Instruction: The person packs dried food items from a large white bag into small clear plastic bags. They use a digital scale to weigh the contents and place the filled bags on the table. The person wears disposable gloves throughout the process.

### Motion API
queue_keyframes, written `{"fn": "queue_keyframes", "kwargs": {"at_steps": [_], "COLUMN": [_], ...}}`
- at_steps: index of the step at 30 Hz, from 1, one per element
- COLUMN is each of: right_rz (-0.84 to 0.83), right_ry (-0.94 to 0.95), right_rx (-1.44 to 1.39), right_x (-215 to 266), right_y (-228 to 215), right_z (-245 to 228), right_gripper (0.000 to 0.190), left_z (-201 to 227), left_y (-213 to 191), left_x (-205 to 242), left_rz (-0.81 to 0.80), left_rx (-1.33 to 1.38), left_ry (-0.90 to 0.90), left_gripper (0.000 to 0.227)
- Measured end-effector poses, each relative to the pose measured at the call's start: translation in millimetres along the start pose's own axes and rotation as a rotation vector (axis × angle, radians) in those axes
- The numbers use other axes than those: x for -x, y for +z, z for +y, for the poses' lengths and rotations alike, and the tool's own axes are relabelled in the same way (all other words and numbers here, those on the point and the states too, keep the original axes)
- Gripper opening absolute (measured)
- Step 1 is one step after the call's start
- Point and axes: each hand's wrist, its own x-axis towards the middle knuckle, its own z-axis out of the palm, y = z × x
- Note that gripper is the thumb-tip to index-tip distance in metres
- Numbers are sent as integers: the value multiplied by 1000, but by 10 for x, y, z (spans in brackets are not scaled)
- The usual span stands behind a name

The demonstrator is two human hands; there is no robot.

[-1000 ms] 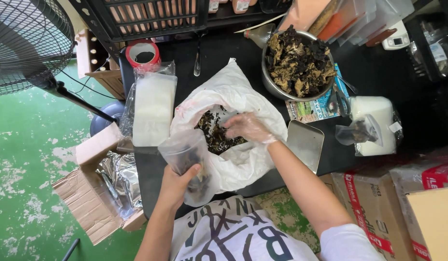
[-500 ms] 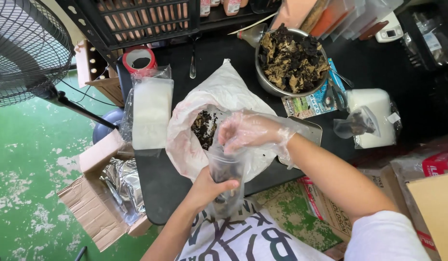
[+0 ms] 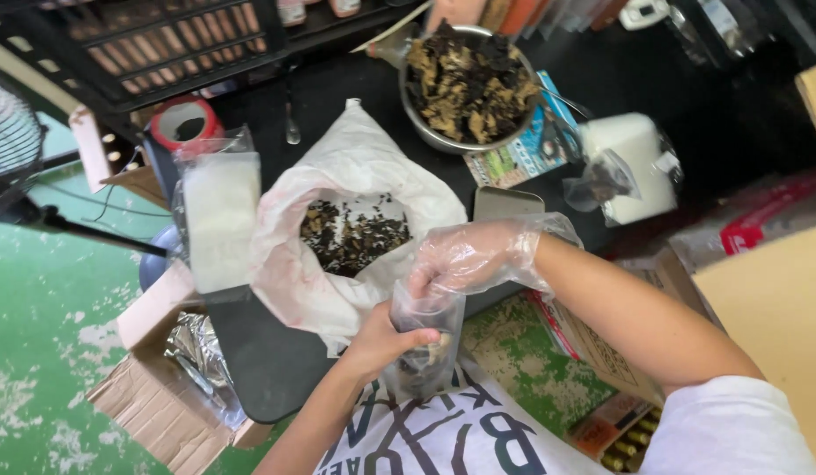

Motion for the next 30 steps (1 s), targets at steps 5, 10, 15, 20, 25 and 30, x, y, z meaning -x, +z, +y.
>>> {"fn": "queue_keyframes", "kwargs": {"at_steps": [5,10,15,20,25,30], "right_rz": [289,457,725,910,991,928], "right_ry": [88,713,509,511,610,559], "right_rx": [81,-147,-38,-46,230,888], "right_x": [504,995,1617,2034,1925,1651], "right_y": [92,250,525,407,344,239], "right_z": [-353,-925,-282,173,587,1240], "right_gripper": [26,46,26,22,23,13], "left_z": [388,172,74,277,167,311], "left_y": [439,639,966,1431,1005,895], "left_x": [-62,-232,-765,-1056,-1363,-1117], "left_rz": [-113,-314,-191,-154,5,113], "left_rx": [-103,-249,-235,-285,-146,-189], "left_ry": [-11,-128,137,231,296,264], "left_gripper": [86,99,48,76,114,94]}}
